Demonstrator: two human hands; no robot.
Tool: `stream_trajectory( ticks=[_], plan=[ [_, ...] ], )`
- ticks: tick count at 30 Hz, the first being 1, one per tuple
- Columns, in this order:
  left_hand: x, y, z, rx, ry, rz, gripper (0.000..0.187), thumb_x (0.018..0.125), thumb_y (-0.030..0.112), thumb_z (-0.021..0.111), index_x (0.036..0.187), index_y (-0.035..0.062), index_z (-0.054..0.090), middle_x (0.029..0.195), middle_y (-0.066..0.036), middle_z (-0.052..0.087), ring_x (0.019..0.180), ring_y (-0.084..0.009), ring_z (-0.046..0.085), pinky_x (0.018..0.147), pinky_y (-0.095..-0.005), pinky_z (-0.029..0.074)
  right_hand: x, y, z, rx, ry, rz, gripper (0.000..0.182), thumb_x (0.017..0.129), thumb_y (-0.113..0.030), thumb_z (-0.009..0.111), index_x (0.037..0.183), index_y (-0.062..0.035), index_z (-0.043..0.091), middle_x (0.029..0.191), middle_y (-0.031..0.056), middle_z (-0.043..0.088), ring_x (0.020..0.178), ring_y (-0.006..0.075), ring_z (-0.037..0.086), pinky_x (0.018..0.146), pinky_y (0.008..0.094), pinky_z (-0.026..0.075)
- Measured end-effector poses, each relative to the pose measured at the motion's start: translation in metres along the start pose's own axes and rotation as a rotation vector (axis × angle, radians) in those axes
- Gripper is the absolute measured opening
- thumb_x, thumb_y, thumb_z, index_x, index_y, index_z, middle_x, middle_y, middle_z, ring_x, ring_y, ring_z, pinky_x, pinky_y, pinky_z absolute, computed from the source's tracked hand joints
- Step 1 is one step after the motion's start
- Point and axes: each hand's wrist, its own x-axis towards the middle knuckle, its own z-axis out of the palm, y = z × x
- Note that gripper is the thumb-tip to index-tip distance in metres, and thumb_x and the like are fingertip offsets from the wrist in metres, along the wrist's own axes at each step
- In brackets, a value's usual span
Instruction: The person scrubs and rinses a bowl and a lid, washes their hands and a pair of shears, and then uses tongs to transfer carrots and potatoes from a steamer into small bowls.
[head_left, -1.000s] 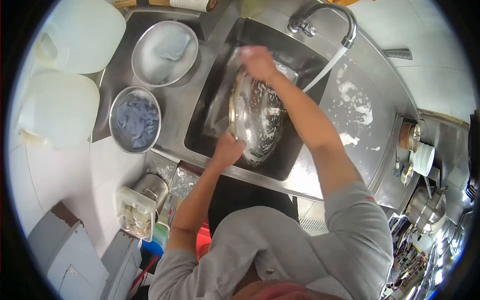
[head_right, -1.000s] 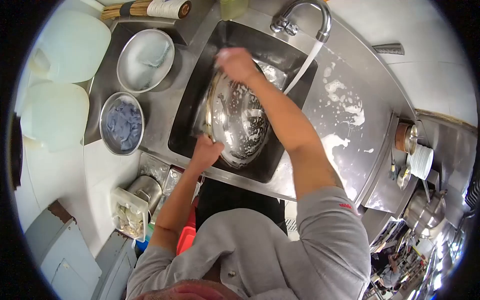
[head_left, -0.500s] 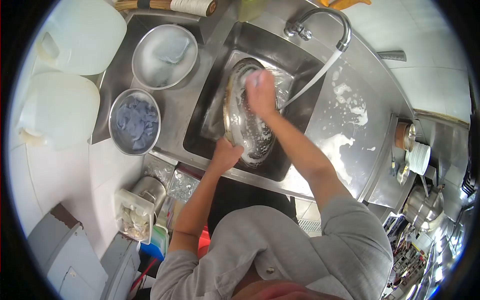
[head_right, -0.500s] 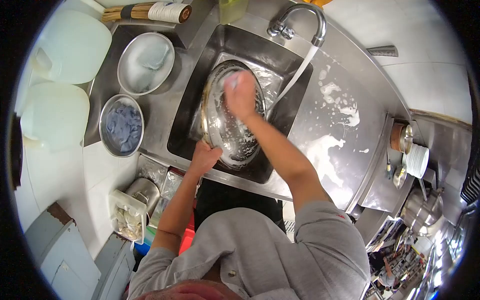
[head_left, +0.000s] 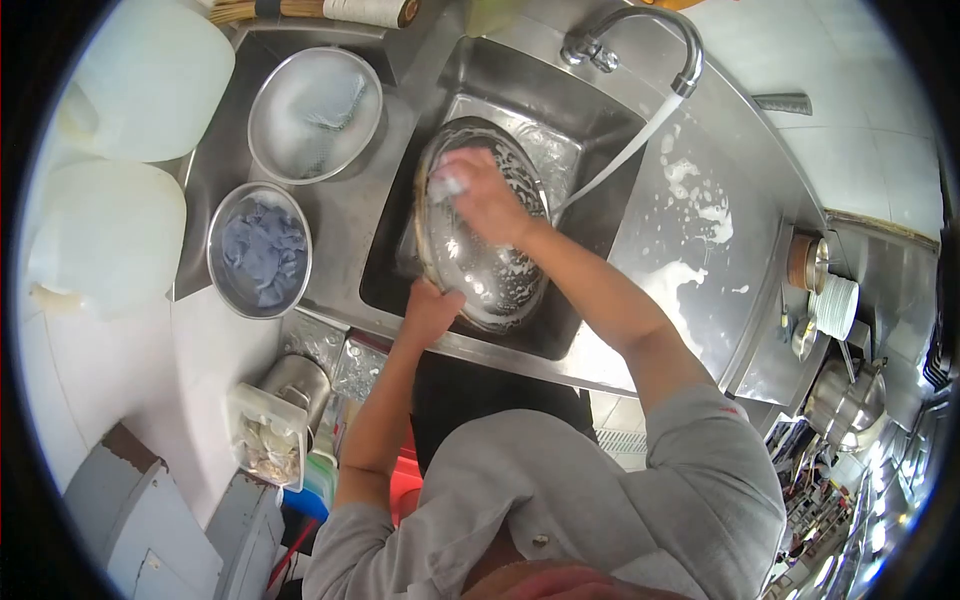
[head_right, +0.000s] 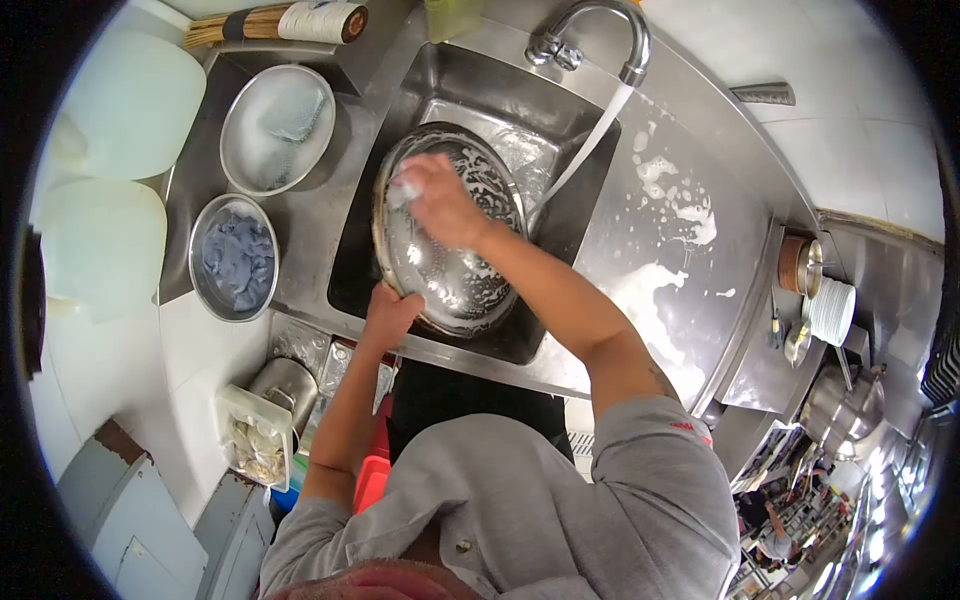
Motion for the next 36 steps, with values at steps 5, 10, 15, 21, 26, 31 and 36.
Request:
stream_trajectory(
  ticks=[5, 10, 15, 21, 26, 31, 36],
  plan=[
    [0.002, -0.015, -0.01, -0.098, 0.022, -0.03, 0.039, 0.078, 0.002, 0.057, 0.115, -0.0022, 0.065, 0.103, -0.003, 0.069, 0.095, -0.014, 0.064, 0.086, -0.029, 0.05, 0.004, 0.154, -0.008, -0.019, 0.12, 0.675, 0.03, 0.081, -0.008, 0.066, 0.109, -0.0068, 0.075, 0.099, 0.0205, 0.074, 0.092, 0.0306, 0.072, 0.087, 0.0353, 0.055],
    [0.012, -0.034, -0.014, -0.198, 0.068, -0.074, 0.046, 0.076, -0.001, 0.057, 0.122, -0.0017, 0.063, 0.107, -0.003, 0.068, 0.097, -0.0158, 0.065, 0.088, -0.0299, 0.05, -0.11, 0.247, -0.01, -0.966, -0.724, 0.722, 0.027, 0.088, -0.023, 0.058, 0.098, -0.0055, 0.076, 0.102, 0.0207, 0.074, 0.1, 0.0339, 0.071, 0.084, 0.0439, 0.055],
    [0.01, -0.016, -0.01, -0.501, 0.048, -0.174, 0.049, 0.074, -0.003, 0.057, 0.123, -0.0017, 0.063, 0.108, -0.004, 0.068, 0.098, -0.0169, 0.064, 0.089, -0.0304, 0.05, -0.178, 0.149, 0.017, -0.527, 0.12, 1.285, 0.024, 0.084, -0.015, 0.06, 0.1, 0.0001, 0.071, 0.103, 0.0254, 0.07, 0.098, 0.0421, 0.068, 0.085, 0.052, 0.053],
    [0.019, -0.034, -0.015, -0.435, 0.027, -0.202, 0.049, 0.073, -0.002, 0.058, 0.122, -0.0017, 0.062, 0.107, -0.005, 0.067, 0.098, -0.0173, 0.064, 0.086, -0.0314, 0.051, -0.157, 0.013, 0.028, -0.477, 0.415, 0.623, 0.018, 0.078, -0.009, 0.066, 0.091, 0.0025, 0.061, 0.098, 0.0233, 0.062, 0.098, 0.0442, 0.056, 0.092, 0.0513, 0.043],
    [0.027, -0.036, -0.011, -0.415, 0.112, -0.153, 0.033, 0.074, 0.0, 0.058, 0.106, -0.006, 0.066, 0.086, -0.002, 0.062, 0.073, -0.011, 0.056, 0.063, -0.0306, 0.045, -0.131, 0.033, 0.033, -0.334, 0.521, 0.544, 0.015, 0.078, -0.008, 0.068, 0.091, -0.0011, 0.064, 0.1, 0.0207, 0.061, 0.099, 0.0417, 0.057, 0.092, 0.0504, 0.044],
    [0.017, -0.005, -0.005, -0.464, 0.142, -0.113, 0.036, 0.073, -0.001, 0.058, 0.107, -0.008, 0.066, 0.09, -0.004, 0.065, 0.079, -0.0143, 0.061, 0.07, -0.0302, 0.049, -0.137, -0.004, 0.033, -0.347, 0.504, 0.494, 0.012, 0.08, -0.007, 0.066, 0.091, -0.001, 0.065, 0.099, 0.0204, 0.062, 0.099, 0.0409, 0.057, 0.092, 0.0502, 0.045],
    [0.023, -0.026, -0.017, -0.385, 0.049, -0.257, 0.053, 0.07, -0.003, 0.057, 0.123, -0.005, 0.061, 0.107, -0.006, 0.067, 0.095, -0.0182, 0.065, 0.083, -0.0315, 0.051, -0.181, 0.087, 0.025, -0.207, 0.47, 1.1, 0.008, 0.079, -0.007, 0.065, 0.076, 0.0, 0.064, 0.085, 0.0206, 0.065, 0.086, 0.0388, 0.064, 0.083, 0.0499, 0.048]
  ],
)
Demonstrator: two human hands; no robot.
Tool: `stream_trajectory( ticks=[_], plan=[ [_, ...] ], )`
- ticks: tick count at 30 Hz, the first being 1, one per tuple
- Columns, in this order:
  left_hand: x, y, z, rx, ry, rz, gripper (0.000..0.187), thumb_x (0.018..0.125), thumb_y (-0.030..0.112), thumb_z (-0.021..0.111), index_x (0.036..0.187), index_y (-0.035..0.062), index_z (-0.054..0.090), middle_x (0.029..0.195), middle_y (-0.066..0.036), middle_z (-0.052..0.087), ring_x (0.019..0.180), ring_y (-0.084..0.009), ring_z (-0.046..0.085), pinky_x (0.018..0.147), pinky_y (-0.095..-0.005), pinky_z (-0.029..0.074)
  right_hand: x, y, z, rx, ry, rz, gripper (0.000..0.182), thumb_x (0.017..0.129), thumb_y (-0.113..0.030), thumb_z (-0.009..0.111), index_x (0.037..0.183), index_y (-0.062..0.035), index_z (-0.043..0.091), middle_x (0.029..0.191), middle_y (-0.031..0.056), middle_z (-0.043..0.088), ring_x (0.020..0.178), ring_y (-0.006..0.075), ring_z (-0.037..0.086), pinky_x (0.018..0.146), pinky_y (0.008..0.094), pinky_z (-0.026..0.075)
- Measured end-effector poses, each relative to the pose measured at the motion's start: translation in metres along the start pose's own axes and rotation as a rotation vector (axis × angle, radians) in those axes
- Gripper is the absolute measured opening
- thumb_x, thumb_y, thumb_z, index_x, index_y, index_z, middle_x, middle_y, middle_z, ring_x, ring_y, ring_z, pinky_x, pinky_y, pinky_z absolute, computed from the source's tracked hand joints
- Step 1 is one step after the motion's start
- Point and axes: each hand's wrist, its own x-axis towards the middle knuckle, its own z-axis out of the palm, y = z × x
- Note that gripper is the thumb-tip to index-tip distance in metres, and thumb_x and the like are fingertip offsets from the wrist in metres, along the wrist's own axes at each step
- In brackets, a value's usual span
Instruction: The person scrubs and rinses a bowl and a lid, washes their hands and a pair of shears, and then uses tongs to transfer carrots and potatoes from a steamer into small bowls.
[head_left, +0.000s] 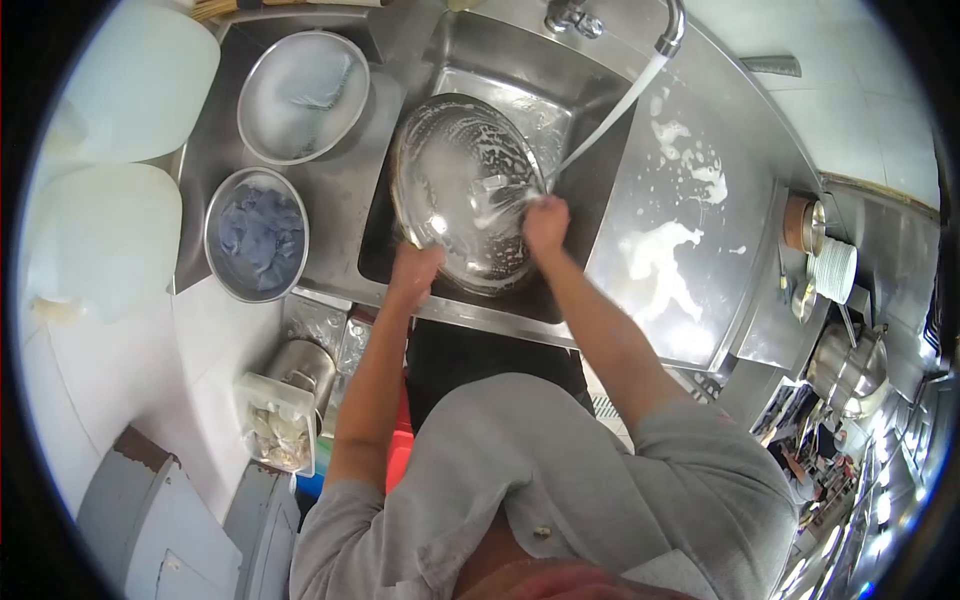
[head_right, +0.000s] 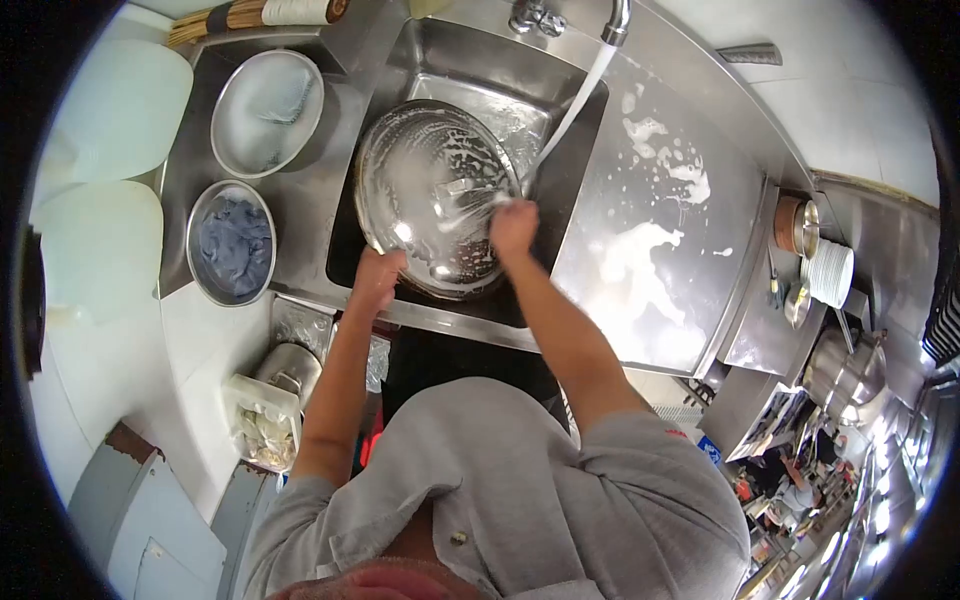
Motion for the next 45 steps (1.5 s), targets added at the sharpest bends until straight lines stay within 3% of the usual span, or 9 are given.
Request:
stream_trajectory(
  ticks=[1, 5, 9, 16, 21, 24, 31, 40, 45],
  plan=[
    [-0.002, -0.001, 0.005, -0.078, -0.002, 0.123, 0.051, 0.069, -0.003, 0.057, 0.121, -0.0056, 0.062, 0.104, -0.006, 0.067, 0.093, -0.0181, 0.065, 0.083, -0.031, 0.051, 0.056, 0.071, 0.027, -0.633, -0.029, -0.529, 0.009, 0.078, -0.008, 0.067, 0.072, -0.002, 0.065, 0.08, 0.0187, 0.067, 0.077, 0.0357, 0.065, 0.076, 0.049, 0.05],
    [-0.003, 0.004, 0.008, -0.071, 0.032, 0.094, 0.047, 0.069, -0.003, 0.057, 0.115, -0.0048, 0.065, 0.097, -0.004, 0.067, 0.088, -0.0168, 0.063, 0.078, -0.0304, 0.05, 0.085, -0.09, 0.02, 0.34, -0.292, 0.063, 0.004, 0.076, -0.006, 0.07, 0.08, -0.0047, 0.071, 0.077, 0.0141, 0.067, 0.072, 0.0306, 0.065, 0.08, 0.0444, 0.053],
    [-0.001, 0.003, 0.011, -0.056, 0.034, 0.128, 0.036, 0.072, 0.0, 0.057, 0.107, -0.0046, 0.066, 0.09, -0.002, 0.065, 0.08, -0.014, 0.06, 0.069, -0.0308, 0.048, -0.007, -0.166, 0.001, 0.113, -0.339, -1.124, 0.024, 0.077, -0.005, 0.069, 0.101, -0.0049, 0.067, 0.095, 0.0154, 0.066, 0.094, 0.0324, 0.063, 0.089, 0.0444, 0.051],
    [0.008, -0.001, -0.002, -0.01, 0.039, 0.065, 0.048, 0.068, -0.001, 0.057, 0.115, -0.0028, 0.064, 0.099, -0.003, 0.066, 0.087, -0.015, 0.06, 0.077, -0.03, 0.048, 0.074, -0.178, 0.005, -0.431, -0.517, -0.638, 0.017, 0.075, -0.008, 0.066, 0.089, -0.0011, 0.07, 0.093, 0.0223, 0.068, 0.089, 0.0416, 0.065, 0.087, 0.0475, 0.053],
    [0.014, -0.008, 0.0, -0.07, 0.022, 0.114, 0.046, 0.068, -0.001, 0.058, 0.114, -0.0024, 0.064, 0.098, -0.003, 0.065, 0.088, -0.015, 0.06, 0.078, -0.0305, 0.048, 0.003, -0.154, -0.034, -0.288, -0.256, -1.18, 0.018, 0.071, -0.003, 0.062, 0.088, 0.0009, 0.066, 0.098, 0.0266, 0.065, 0.091, 0.0424, 0.063, 0.087, 0.0474, 0.051],
    [0.007, -0.006, -0.003, -0.015, 0.021, 0.055, 0.042, 0.068, -0.001, 0.059, 0.11, -0.0023, 0.065, 0.094, -0.003, 0.065, 0.084, -0.0149, 0.06, 0.076, -0.0306, 0.049, -0.02, -0.106, -0.032, -0.182, -0.006, -1.156, 0.017, 0.076, -0.001, 0.06, 0.092, 0.0016, 0.064, 0.101, 0.0263, 0.064, 0.093, 0.043, 0.061, 0.088, 0.0483, 0.049],
    [0.013, 0.002, 0.002, 0.02, 0.052, 0.077, 0.038, 0.069, 0.0, 0.058, 0.106, -0.0014, 0.066, 0.089, -0.001, 0.063, 0.078, -0.0129, 0.058, 0.07, -0.0298, 0.047, 0.013, -0.034, 0.001, 0.128, 0.031, 0.114, 0.019, 0.088, -0.013, 0.064, 0.096, 0.0042, 0.063, 0.097, 0.0221, 0.067, 0.091, 0.0351, 0.065, 0.083, 0.0433, 0.049],
    [0.002, -0.001, 0.006, 0.007, 0.086, 0.102, 0.052, 0.067, 0.001, 0.058, 0.119, -0.0031, 0.063, 0.101, -0.003, 0.066, 0.089, -0.0162, 0.061, 0.08, -0.0301, 0.049, 0.103, -0.147, 0.043, 0.385, -0.51, -0.471, 0.023, 0.085, -0.017, 0.072, 0.102, -0.0018, 0.075, 0.1, 0.0107, 0.073, 0.091, 0.0186, 0.065, 0.084, 0.0322, 0.051],
    [0.01, 0.002, 0.005, -0.015, 0.098, 0.107, 0.053, 0.067, 0.001, 0.06, 0.119, -0.0042, 0.063, 0.101, -0.004, 0.066, 0.09, -0.0178, 0.061, 0.081, -0.0318, 0.049, 0.167, -0.011, 0.063, -0.118, -0.175, -0.021, 0.026, 0.095, -0.016, 0.054, 0.1, -0.0012, 0.075, 0.108, 0.0121, 0.075, 0.104, 0.0278, 0.069, 0.09, 0.0379, 0.053]
  ],
)
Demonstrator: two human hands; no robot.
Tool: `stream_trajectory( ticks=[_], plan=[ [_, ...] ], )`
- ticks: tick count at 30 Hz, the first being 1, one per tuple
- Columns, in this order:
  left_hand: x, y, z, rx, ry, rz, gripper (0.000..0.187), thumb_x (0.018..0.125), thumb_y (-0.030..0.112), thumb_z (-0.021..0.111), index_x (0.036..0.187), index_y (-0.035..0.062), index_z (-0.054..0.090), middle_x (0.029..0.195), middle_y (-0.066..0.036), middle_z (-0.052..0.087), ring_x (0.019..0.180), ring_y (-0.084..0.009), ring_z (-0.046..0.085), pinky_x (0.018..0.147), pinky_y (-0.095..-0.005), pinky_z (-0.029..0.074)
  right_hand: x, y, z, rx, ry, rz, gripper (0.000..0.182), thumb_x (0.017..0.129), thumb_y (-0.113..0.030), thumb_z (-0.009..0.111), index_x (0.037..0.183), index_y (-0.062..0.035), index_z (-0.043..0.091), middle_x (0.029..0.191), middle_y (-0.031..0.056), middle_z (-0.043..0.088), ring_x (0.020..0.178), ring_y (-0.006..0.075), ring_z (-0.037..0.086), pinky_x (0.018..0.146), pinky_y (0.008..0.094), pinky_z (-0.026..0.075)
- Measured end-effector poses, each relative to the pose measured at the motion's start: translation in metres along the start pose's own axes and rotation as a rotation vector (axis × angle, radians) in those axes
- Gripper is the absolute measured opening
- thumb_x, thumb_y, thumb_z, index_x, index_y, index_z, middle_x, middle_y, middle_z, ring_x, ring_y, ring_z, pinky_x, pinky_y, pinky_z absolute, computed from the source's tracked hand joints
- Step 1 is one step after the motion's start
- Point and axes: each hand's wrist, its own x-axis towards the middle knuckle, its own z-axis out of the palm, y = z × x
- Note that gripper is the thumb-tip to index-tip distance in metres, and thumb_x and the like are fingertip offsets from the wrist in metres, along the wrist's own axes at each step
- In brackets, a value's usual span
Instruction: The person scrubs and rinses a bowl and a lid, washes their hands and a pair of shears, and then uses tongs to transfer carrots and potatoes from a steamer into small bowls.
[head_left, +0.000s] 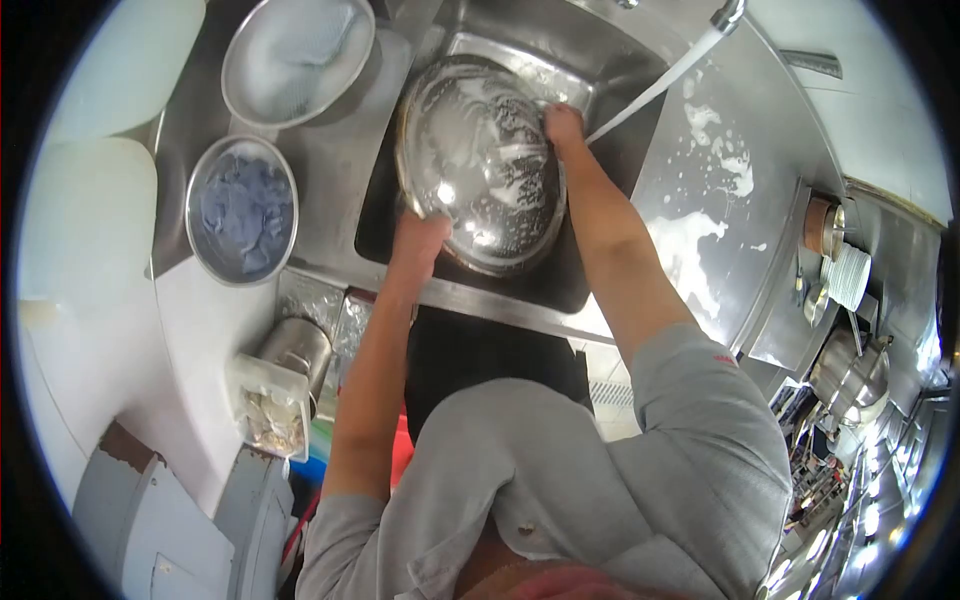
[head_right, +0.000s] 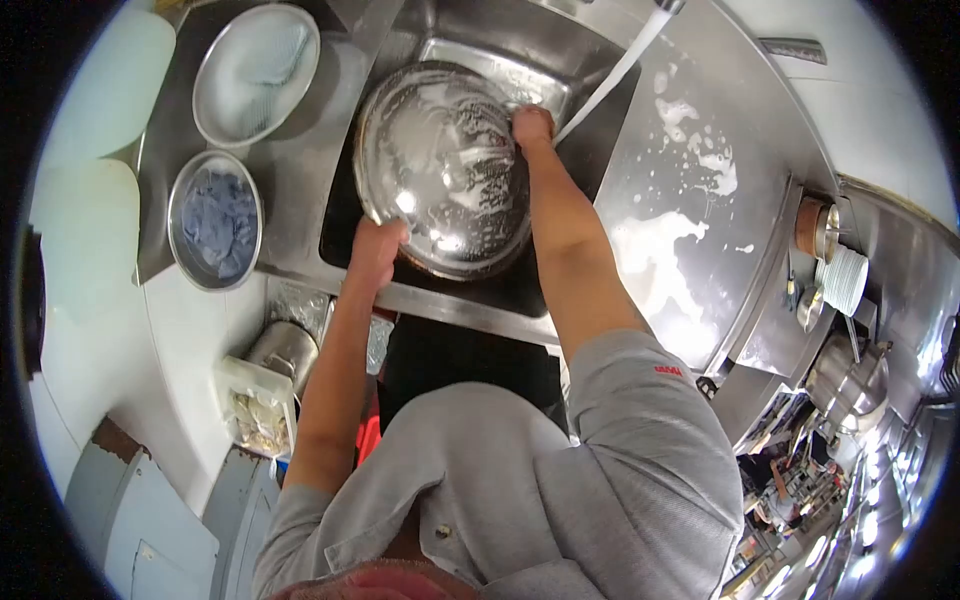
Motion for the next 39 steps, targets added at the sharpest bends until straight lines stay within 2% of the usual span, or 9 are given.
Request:
stream_trajectory(
  ticks=[5, 7, 10, 12, 17, 24, 27, 32, 39],
  plan=[
    [0.008, -0.002, -0.003, -0.019, 0.003, -0.056, 0.045, 0.067, 0.003, 0.061, 0.112, -0.0042, 0.066, 0.096, -0.005, 0.066, 0.087, -0.0177, 0.061, 0.079, -0.0315, 0.049, -0.093, 0.074, -0.019, -0.776, -0.075, -0.251, 0.031, 0.094, -0.02, 0.051, 0.087, -0.0009, 0.075, 0.096, 0.0204, 0.073, 0.092, 0.0385, 0.071, 0.083, 0.0463, 0.055],
    [0.024, -0.022, -0.012, 0.044, -0.016, -0.058, 0.032, 0.07, 0.004, 0.06, 0.1, -0.0013, 0.068, 0.086, -0.002, 0.064, 0.078, -0.016, 0.059, 0.07, -0.0306, 0.047, -0.164, 0.043, -0.021, -0.411, -0.025, 0.105, 0.03, 0.091, -0.02, 0.053, 0.088, 0.0007, 0.074, 0.091, 0.0227, 0.072, 0.088, 0.0399, 0.071, 0.079, 0.0501, 0.055],
    [0.016, -0.009, 0.0, 0.122, -0.044, -0.014, 0.018, 0.072, 0.007, 0.06, 0.087, 0.0021, 0.067, 0.076, 0.001, 0.059, 0.068, -0.0126, 0.054, 0.061, -0.0308, 0.042, -0.247, 0.028, -0.028, -0.862, -0.446, -0.218, 0.034, 0.09, -0.02, 0.049, 0.091, 0.0047, 0.073, 0.097, 0.0251, 0.072, 0.092, 0.0408, 0.071, 0.081, 0.0472, 0.056],
    [0.026, -0.017, 0.002, 0.181, -0.011, -0.005, 0.017, 0.072, 0.007, 0.061, 0.088, 0.0023, 0.067, 0.076, 0.001, 0.058, 0.069, -0.012, 0.054, 0.061, -0.0308, 0.042, -0.268, 0.022, 0.003, 0.119, -0.104, 0.421, 0.031, 0.089, -0.021, 0.056, 0.094, 0.0064, 0.071, 0.101, 0.0315, 0.069, 0.1, 0.0442, 0.069, 0.084, 0.0491, 0.055],
    [0.026, -0.003, -0.001, 0.137, -0.068, -0.158, 0.024, 0.077, 0.015, 0.059, 0.093, 0.0007, 0.068, 0.077, -0.005, 0.061, 0.07, -0.0174, 0.058, 0.061, -0.0369, 0.046, -0.344, -0.111, -0.044, -0.033, -0.048, -0.712, 0.022, 0.081, -0.009, 0.068, 0.099, 0.0029, 0.064, 0.103, 0.025, 0.063, 0.097, 0.0451, 0.058, 0.087, 0.051, 0.049],
    [0.008, 0.027, 0.007, 0.026, 0.03, -0.114, 0.086, 0.098, 0.073, 0.038, 0.137, -0.0027, 0.055, 0.12, -0.015, 0.063, 0.106, -0.0214, 0.059, 0.086, -0.0354, 0.049, -0.222, -0.162, -0.029, -0.008, 0.024, -1.406, 0.01, 0.076, -0.002, 0.066, 0.085, 0.0001, 0.069, 0.107, 0.0164, 0.068, 0.101, 0.0378, 0.061, 0.09, 0.0471, 0.05],
    [0.005, 0.028, 0.01, 0.074, 0.091, -0.08, 0.095, 0.097, 0.075, 0.035, 0.141, -0.0077, 0.051, 0.131, -0.02, 0.061, 0.116, -0.0243, 0.058, 0.097, -0.0353, 0.047, -0.179, -0.201, -0.018, -0.124, 0.054, -1.061, 0.015, 0.076, -0.006, 0.067, 0.09, -0.0013, 0.071, 0.106, 0.0137, 0.069, 0.106, 0.0342, 0.061, 0.094, 0.0447, 0.049],
    [0.036, -0.005, -0.003, 0.02, 0.079, -0.033, 0.098, 0.095, 0.077, 0.036, 0.13, -0.0124, 0.057, 0.113, -0.017, 0.063, 0.105, -0.0236, 0.058, 0.093, -0.0381, 0.046, -0.211, -0.177, -0.043, -0.084, -0.148, -1.508, 0.012, 0.077, -0.005, 0.066, 0.087, -0.0022, 0.072, 0.106, 0.0146, 0.071, 0.108, 0.0315, 0.062, 0.098, 0.0423, 0.048],
    [0.027, 0.011, 0.006, 0.15, 0.188, -0.001, 0.09, 0.097, 0.071, 0.045, 0.124, -0.0133, 0.06, 0.11, -0.017, 0.065, 0.1, -0.0221, 0.059, 0.089, -0.0366, 0.047, -0.053, -0.18, -0.018, -0.185, -0.096, -0.72, 0.016, 0.082, -0.016, 0.064, 0.091, -0.006, 0.073, 0.091, 0.0169, 0.073, 0.086, 0.0356, 0.069, 0.082, 0.043, 0.056]
  ],
)
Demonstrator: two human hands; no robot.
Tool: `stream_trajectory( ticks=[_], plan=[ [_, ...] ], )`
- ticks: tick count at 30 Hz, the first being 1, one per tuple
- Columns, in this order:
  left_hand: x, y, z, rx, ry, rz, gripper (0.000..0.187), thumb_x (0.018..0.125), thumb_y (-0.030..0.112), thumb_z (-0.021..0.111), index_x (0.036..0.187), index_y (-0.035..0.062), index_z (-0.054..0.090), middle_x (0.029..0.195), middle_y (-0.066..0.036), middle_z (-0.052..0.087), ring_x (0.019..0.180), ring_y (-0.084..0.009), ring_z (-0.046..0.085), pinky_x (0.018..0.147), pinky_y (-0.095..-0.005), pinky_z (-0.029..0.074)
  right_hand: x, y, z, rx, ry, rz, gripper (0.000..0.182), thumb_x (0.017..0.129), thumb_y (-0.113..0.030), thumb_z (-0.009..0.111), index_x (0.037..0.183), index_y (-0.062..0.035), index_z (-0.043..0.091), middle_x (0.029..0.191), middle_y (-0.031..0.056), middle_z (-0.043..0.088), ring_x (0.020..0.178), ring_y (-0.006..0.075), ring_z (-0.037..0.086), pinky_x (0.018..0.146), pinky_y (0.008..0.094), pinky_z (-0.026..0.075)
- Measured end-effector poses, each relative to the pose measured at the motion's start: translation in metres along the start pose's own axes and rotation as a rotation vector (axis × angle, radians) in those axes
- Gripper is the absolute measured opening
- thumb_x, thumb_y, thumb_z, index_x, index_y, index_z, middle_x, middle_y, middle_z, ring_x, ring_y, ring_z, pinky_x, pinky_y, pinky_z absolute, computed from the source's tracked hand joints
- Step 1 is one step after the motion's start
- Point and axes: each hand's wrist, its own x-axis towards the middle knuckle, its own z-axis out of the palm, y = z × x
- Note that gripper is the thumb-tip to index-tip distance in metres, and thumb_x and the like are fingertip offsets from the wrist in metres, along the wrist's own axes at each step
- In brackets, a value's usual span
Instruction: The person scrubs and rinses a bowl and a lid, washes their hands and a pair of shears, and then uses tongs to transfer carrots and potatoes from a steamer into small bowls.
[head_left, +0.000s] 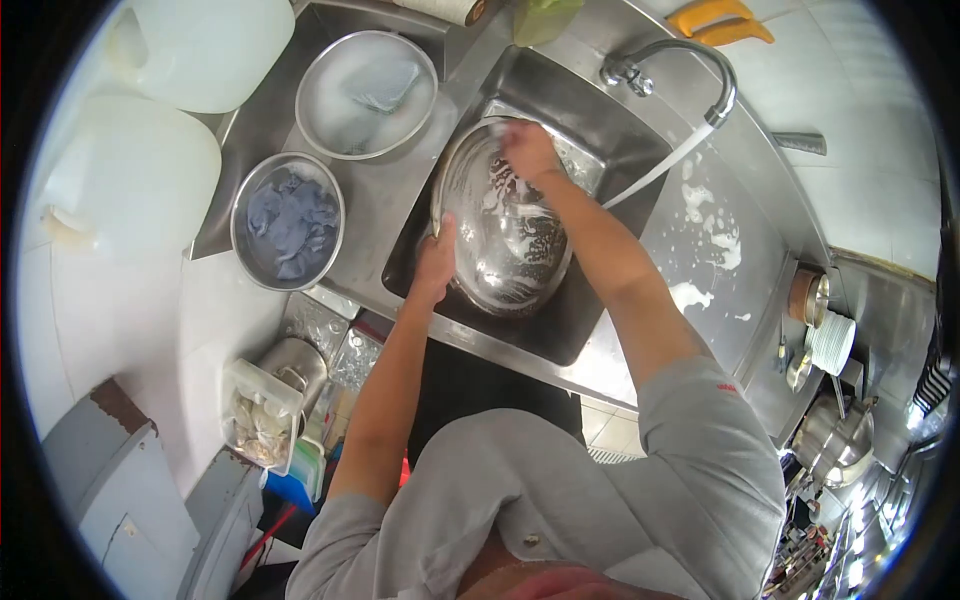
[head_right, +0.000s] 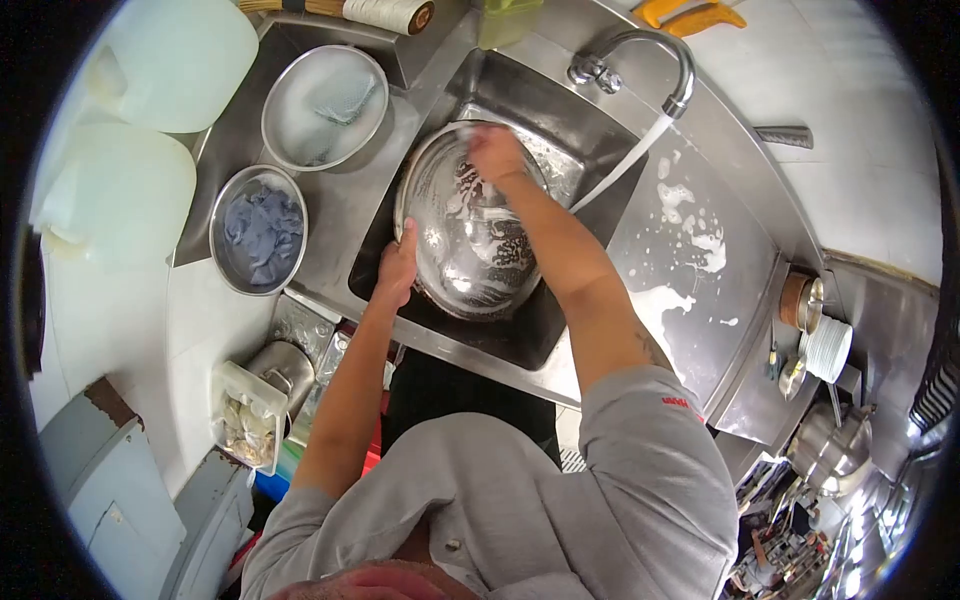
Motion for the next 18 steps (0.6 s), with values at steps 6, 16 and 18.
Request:
stream_trajectory(
  ticks=[6, 16, 18],
  plan=[
    [0.014, 0.0, -0.003, 0.089, 0.022, -0.034, 0.088, 0.096, 0.07, 0.045, 0.121, -0.0134, 0.062, 0.11, -0.021, 0.068, 0.105, -0.0252, 0.063, 0.091, -0.0384, 0.048, -0.088, 0.19, 0.041, -0.535, -0.125, 0.397, 0.028, 0.091, -0.022, 0.052, 0.096, -0.0082, 0.076, 0.106, 0.0098, 0.075, 0.096, 0.0281, 0.072, 0.084, 0.0442, 0.055],
    [0.019, -0.014, -0.001, 0.133, 0.041, -0.029, 0.101, 0.091, 0.081, 0.041, 0.113, -0.0154, 0.064, 0.101, -0.025, 0.067, 0.099, -0.0285, 0.064, 0.085, -0.043, 0.05, -0.005, -0.03, 0.011, -0.064, 0.148, -0.092, 0.018, 0.075, -0.018, 0.068, 0.088, -0.0071, 0.075, 0.091, 0.0179, 0.073, 0.093, 0.0416, 0.068, 0.088, 0.0435, 0.055],
    [0.027, -0.027, -0.001, 0.126, 0.076, -0.003, 0.103, 0.09, 0.083, 0.039, 0.113, -0.0146, 0.065, 0.097, -0.023, 0.066, 0.092, -0.028, 0.064, 0.08, -0.0433, 0.05, -0.054, -0.052, 0.021, 0.161, 0.16, -0.567, 0.016, 0.069, -0.014, 0.067, 0.084, -0.0087, 0.071, 0.09, 0.0148, 0.069, 0.096, 0.037, 0.063, 0.089, 0.0444, 0.05]
  ],
)
